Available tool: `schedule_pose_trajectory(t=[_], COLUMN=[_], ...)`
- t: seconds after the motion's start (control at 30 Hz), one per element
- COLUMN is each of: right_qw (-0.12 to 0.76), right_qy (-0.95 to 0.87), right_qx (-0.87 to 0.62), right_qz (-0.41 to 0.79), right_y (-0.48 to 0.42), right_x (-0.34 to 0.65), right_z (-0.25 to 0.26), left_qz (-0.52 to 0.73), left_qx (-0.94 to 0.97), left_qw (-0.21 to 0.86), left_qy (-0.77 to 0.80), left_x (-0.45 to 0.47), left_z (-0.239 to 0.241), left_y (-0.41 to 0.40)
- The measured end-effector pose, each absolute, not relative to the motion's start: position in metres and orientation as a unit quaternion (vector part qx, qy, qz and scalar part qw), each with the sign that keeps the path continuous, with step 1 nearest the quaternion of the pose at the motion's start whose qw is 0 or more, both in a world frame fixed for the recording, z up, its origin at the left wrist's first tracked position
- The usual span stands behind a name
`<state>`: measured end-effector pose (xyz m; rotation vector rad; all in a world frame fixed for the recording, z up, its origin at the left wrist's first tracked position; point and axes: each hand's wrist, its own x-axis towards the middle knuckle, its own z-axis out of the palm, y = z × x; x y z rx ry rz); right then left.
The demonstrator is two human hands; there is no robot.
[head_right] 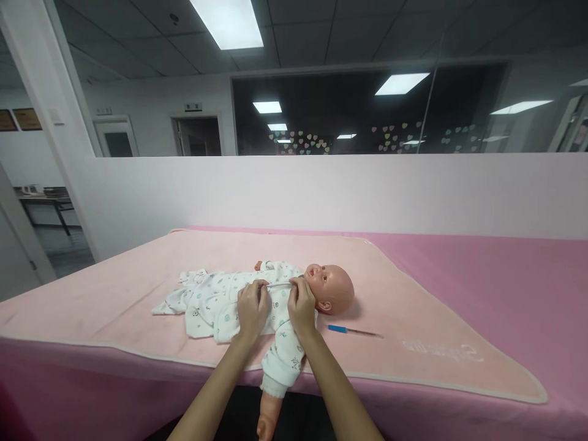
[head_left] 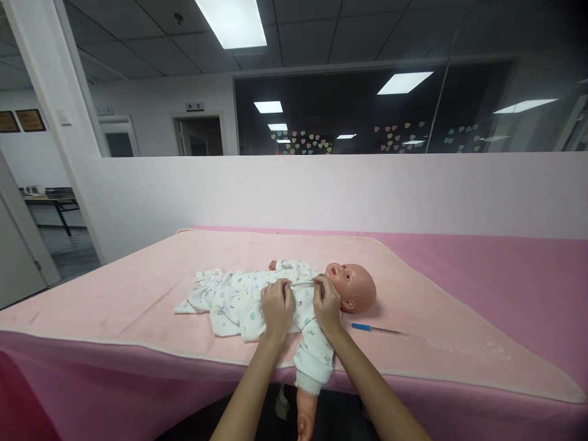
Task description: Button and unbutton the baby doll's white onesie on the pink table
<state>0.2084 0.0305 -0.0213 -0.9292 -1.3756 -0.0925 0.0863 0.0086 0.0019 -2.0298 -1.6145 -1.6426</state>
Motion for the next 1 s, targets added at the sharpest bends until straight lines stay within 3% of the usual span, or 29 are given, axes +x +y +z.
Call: schedule_pose_trajectory(t=[1.0], right_qw=[0.674], right_qy=[-0.611], right_qx=[-0.414], right_qz=[-0.031], right_y=[0.0303], right_x=[0.2079], right_z=[-0.0205], left_qz=[-0.52], left_qx=[-0.654], left_qw=[0.084], left_qy=[-0.542], left_x=[0.087], left_z=[0.0024], left_y=[0.0058])
